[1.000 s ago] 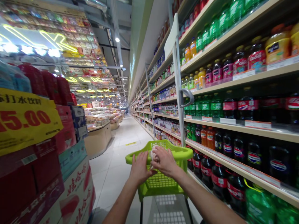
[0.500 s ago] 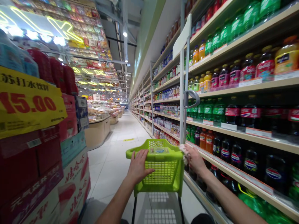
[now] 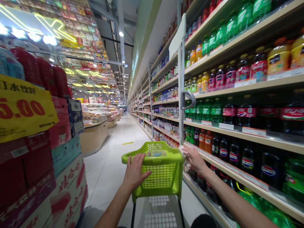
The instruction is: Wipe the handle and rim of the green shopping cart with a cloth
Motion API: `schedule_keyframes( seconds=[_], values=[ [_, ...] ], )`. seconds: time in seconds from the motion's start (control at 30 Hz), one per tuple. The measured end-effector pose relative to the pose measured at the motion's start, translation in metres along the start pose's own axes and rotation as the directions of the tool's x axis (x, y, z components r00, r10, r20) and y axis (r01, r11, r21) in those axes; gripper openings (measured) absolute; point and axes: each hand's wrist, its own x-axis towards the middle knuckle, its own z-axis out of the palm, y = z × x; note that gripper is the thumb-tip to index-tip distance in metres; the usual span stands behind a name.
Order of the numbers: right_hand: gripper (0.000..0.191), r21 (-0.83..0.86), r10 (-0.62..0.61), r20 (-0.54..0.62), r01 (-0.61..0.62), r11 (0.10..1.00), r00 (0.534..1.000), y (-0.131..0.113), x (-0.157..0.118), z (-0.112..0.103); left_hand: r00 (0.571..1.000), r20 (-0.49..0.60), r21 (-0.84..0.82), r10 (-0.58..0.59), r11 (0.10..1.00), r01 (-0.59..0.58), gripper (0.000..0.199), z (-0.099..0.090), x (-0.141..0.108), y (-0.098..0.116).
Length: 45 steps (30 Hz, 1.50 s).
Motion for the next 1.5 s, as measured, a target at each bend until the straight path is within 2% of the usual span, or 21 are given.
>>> schedule_keyframes(
  seconds=[0.1,0.17,0.23,0.33,0.47,0.53,0.6,0.63,0.67,0.73,0.77,0.8,0.83,0.93,1.0,1.1,1.17,1.23,1.3,1.4,1.5],
  values=[
    [0.032,-0.028,0.088,-0.046,-0.090,0.996,0.995,-0.013,-0.004,0.002,1.000,-0.016,0.003,-0.008,1.000,0.008,0.067,0.001,-0.001,0.001],
    [0.035,-0.058,0.028,0.009,-0.028,0.998,1.000,-0.030,-0.007,0.002,1.000,-0.015,0.006,-0.014,1.000,0.014,0.067,0.002,-0.001,-0.001],
    [0.047,-0.076,-0.087,0.084,0.093,0.993,0.993,-0.041,-0.009,0.000,1.000,-0.014,0.009,-0.021,1.000,0.021,0.066,0.002,-0.002,-0.004],
    [0.046,-0.048,-0.231,0.118,0.238,0.970,0.966,-0.034,-0.009,-0.003,1.000,-0.004,0.010,-0.026,1.000,0.026,0.064,0.001,-0.002,-0.009],
    [0.032,0.071,-0.258,0.050,0.254,0.965,0.965,-0.009,-0.005,-0.009,1.000,0.011,0.010,-0.019,1.000,0.019,0.062,0.000,-0.003,-0.011],
    [0.029,0.149,-0.189,0.004,0.187,0.971,0.982,-0.002,0.000,-0.014,1.000,0.002,0.014,-0.012,1.000,0.012,0.062,0.001,-0.003,-0.010],
    [0.029,0.171,-0.033,-0.085,0.047,0.984,0.996,0.000,0.008,-0.021,1.000,-0.012,0.018,-0.011,1.000,0.011,0.062,0.001,-0.003,-0.009],
    [0.031,0.160,0.058,-0.155,-0.033,0.987,0.986,0.001,0.014,-0.023,1.000,-0.021,0.020,-0.012,1.000,0.013,0.062,0.001,-0.003,-0.009],
    [0.033,0.152,0.147,-0.240,-0.112,0.982,0.960,0.001,0.020,-0.024,0.999,-0.028,0.022,-0.015,1.000,0.016,0.061,0.001,-0.003,-0.008],
    [0.036,0.173,0.286,-0.401,-0.234,0.957,0.870,0.000,0.030,-0.019,0.999,-0.038,0.025,-0.022,0.999,0.023,0.061,0.001,-0.003,-0.006],
    [0.037,0.194,0.325,-0.452,-0.264,0.945,0.830,-0.001,0.032,-0.014,0.999,-0.040,0.027,-0.024,0.999,0.026,0.061,0.001,-0.003,-0.005],
    [0.037,0.205,0.335,-0.463,-0.268,0.941,0.821,-0.002,0.032,-0.008,0.999,-0.039,0.028,-0.026,0.999,0.027,0.060,0.001,-0.004,-0.005],
    [0.036,0.197,0.314,-0.440,-0.251,0.948,0.841,-0.004,0.029,-0.002,0.999,-0.037,0.029,-0.027,0.999,0.028,0.060,0.001,-0.004,-0.004],
    [0.031,0.098,0.149,-0.274,-0.126,0.987,0.950,-0.010,0.005,0.009,0.999,-0.030,0.024,-0.024,0.999,0.024,0.061,0.001,-0.004,-0.002],
    [0.033,0.057,0.095,-0.195,-0.085,0.995,0.976,-0.013,-0.012,0.006,0.999,-0.027,0.015,-0.022,1.000,0.022,0.061,0.000,-0.005,-0.001],
    [0.033,0.124,0.181,-0.155,-0.163,0.979,0.971,-0.017,-0.020,-0.006,0.999,-0.035,0.004,-0.026,1.000,0.026,0.061,0.000,-0.005,0.001],
    [0.034,0.179,0.313,-0.154,-0.285,0.942,0.937,-0.022,-0.013,-0.008,0.999,-0.042,-0.001,-0.031,1.000,0.031,0.061,0.000,-0.004,0.003],
    [0.035,0.176,0.381,-0.163,-0.353,0.919,0.910,-0.027,-0.004,-0.002,0.998,-0.042,0.000,-0.036,0.999,0.036,0.061,0.000,-0.004,0.004],
    [0.039,0.143,0.335,-0.172,-0.313,0.939,0.926,-0.027,0.002,0.007,0.999,-0.037,0.006,-0.039,0.999,0.040,0.061,0.000,-0.004,0.005],
    [0.037,0.134,0.198,-0.153,-0.178,0.975,0.968,-0.014,0.003,0.017,0.999,-0.033,0.012,-0.037,0.999,0.038,0.061,-0.001,-0.004,0.005],
    [0.039,0.154,0.232,-0.125,-0.212,0.965,0.965,0.005,0.002,0.017,0.999,-0.026,0.005,-0.039,0.999,0.039,0.061,-0.002,-0.004,0.007]
  ],
)
